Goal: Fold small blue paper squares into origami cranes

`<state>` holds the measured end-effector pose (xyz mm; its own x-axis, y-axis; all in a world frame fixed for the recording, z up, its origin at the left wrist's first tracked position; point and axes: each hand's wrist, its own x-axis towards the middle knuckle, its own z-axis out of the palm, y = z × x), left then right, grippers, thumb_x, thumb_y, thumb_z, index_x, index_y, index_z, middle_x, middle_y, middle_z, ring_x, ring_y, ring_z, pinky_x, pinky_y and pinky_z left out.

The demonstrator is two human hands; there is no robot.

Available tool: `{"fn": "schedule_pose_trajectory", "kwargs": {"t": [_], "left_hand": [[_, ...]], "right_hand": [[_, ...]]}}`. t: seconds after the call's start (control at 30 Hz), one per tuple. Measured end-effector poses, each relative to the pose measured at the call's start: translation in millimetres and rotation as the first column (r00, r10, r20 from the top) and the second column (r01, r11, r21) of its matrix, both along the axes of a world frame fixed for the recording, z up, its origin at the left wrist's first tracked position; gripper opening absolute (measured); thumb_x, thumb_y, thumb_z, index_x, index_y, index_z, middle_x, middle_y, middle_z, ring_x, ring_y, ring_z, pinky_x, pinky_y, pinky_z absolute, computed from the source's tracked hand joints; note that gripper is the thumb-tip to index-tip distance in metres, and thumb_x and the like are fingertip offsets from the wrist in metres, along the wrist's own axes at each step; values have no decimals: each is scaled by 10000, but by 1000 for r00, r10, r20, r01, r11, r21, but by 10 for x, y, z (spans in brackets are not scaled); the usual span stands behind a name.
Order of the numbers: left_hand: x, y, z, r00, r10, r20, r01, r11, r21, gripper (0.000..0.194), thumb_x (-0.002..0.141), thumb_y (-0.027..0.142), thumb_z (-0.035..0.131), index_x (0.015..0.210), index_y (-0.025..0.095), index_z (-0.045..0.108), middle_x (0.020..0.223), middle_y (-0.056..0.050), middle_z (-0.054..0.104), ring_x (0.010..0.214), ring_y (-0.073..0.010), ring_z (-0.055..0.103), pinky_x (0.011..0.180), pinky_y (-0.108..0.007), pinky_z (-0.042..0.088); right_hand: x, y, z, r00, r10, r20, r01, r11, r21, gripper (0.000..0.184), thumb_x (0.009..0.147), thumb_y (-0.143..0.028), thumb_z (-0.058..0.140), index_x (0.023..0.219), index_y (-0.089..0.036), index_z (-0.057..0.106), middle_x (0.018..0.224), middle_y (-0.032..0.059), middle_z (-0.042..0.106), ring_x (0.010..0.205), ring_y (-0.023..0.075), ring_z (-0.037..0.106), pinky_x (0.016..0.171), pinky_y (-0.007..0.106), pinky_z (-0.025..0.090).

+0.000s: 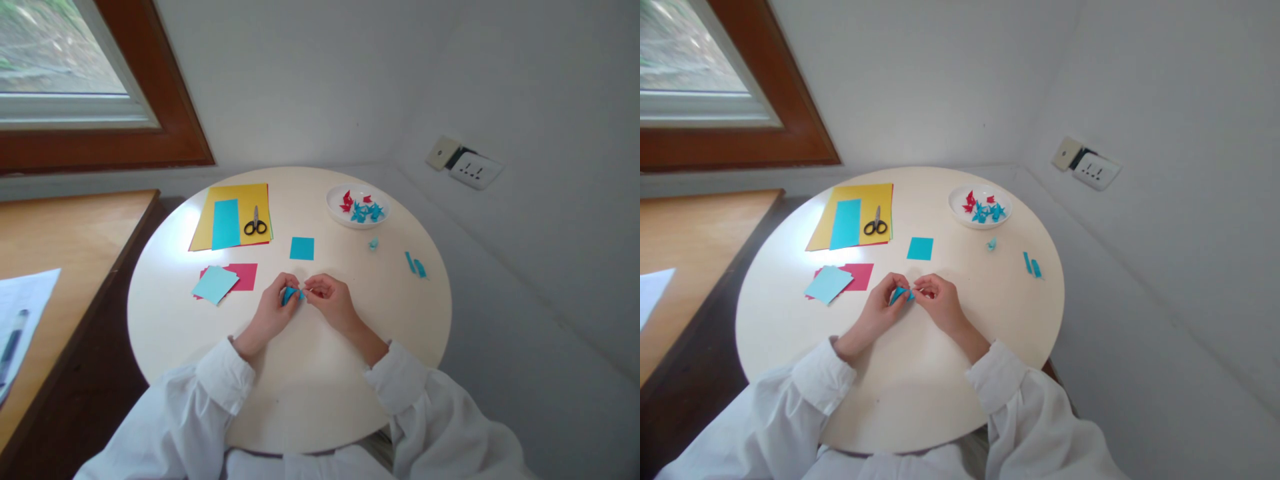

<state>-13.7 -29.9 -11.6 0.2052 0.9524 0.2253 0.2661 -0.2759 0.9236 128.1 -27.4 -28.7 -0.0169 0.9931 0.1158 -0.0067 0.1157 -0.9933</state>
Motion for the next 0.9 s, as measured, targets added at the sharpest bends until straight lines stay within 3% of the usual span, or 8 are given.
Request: {"fn": "schedule_pose_trajectory", "kwargs": {"t": [0.23,0.53,0.9], "left_hand": [[-2,13,8,999,52,-17,-51,998,27,94,721,146,473,798,197,452,791,-7,508,745,-134,500,670,-247,404],[1,-4,6,995,74,-73,-70,996,63,71,749,164,453,810,200,451,776,0,508,722,-134,486,664,-243,389],[-6,-12,-3,996,22,-86,-17,998,62,92,755,156,446,833,203,453,806,-10,523,750,-139,501,691,-253,403]], "right_hand": [[6,18,1,999,24,-22,-24,1000,-6,165,682,-290,633,805,-180,619,744,27,654,561,108,578,576,253,493],[12,28,-11,995,8,95,-14,998,56,255,665,-282,652,900,-185,630,780,44,661,683,142,606,631,260,479],[21,13,8,987,-4,162,-11,996,89,153,700,-237,617,845,-200,647,754,33,669,690,152,610,646,266,467]]}}
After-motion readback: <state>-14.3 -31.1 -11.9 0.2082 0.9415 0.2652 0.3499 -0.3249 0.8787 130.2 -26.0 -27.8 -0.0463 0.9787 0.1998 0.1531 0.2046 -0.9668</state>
